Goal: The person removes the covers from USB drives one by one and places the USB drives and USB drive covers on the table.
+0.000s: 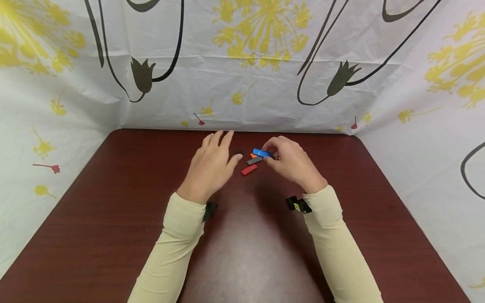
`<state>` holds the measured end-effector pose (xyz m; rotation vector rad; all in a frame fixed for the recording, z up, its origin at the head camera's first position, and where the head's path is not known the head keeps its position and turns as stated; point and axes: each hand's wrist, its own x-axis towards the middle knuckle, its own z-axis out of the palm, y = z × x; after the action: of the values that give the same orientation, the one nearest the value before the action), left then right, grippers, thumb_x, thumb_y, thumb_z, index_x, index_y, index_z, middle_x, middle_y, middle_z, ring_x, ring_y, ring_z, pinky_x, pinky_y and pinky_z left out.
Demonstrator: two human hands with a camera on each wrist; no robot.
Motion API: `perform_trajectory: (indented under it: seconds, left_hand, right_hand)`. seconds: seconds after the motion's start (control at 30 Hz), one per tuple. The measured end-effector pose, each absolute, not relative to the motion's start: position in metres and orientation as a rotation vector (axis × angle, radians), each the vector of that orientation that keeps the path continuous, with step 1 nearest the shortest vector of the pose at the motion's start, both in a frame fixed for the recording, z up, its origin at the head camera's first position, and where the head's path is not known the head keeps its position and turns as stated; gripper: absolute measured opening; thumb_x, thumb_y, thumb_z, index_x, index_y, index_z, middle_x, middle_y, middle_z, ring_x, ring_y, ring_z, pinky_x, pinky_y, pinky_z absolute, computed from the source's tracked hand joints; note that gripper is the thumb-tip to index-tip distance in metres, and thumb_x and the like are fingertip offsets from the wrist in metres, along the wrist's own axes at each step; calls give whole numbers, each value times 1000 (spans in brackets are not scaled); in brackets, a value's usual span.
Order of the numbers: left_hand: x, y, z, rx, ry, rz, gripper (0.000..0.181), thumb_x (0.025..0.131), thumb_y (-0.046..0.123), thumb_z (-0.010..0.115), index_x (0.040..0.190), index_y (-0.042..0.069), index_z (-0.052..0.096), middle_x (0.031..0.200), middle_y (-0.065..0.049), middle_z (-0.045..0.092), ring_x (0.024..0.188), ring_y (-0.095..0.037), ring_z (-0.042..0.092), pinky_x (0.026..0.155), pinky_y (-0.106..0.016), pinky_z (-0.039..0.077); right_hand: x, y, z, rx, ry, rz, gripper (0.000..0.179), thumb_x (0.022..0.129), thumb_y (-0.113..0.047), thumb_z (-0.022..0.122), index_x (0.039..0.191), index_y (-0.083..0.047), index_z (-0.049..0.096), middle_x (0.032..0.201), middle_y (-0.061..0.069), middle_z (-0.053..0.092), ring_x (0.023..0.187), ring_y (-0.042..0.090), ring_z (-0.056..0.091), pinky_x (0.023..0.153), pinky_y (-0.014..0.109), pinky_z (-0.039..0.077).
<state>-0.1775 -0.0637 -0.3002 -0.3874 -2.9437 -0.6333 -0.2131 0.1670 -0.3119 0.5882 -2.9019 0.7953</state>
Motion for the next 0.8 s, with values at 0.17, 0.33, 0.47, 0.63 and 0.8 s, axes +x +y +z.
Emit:
perform_trajectory:
  seconds: [0.17,0.33,0.47,0.63,0.8]
  left_hand:
    - [-175,-60,-300,-446,-2889,-661,68,108,38,67,166,12,42,164,-16,45,153,-37,41,114,-56,52]
    - [-173,-58,-300,-568,-2809,-675,58,103,32,76,155,14,59,149,-10,59,135,-30,55,97,-48,62]
    - [-172,-56,-302,-653,-2701,-678,41,100,28,80,138,12,73,134,-7,68,121,-26,62,93,-42,63]
    - [-172,-55,-302,-710,-2604,-687,26,98,23,83,118,8,81,119,-6,74,107,-23,65,92,-38,64]
    - [-172,-55,-302,-733,-2549,-691,21,98,18,83,114,6,81,113,-7,75,101,-22,65,88,-35,64]
  right_hand:
    - [-201,160,-300,704,-2829,841,23,98,-14,80,119,-8,73,115,6,69,93,24,72,83,42,61]
    - [-194,157,-296,783,-2790,840,22,97,-12,82,118,-9,74,116,4,70,93,23,71,82,40,59]
    - [-192,156,-294,828,-2756,831,20,97,-11,81,116,-9,75,113,4,69,93,23,69,80,38,57]
    - [-190,155,-293,868,-2705,832,18,97,-10,80,114,-9,76,111,4,69,93,25,68,79,37,55]
    - [-190,155,-293,880,-2659,820,20,95,-9,83,114,-8,77,109,5,69,90,24,68,78,36,54]
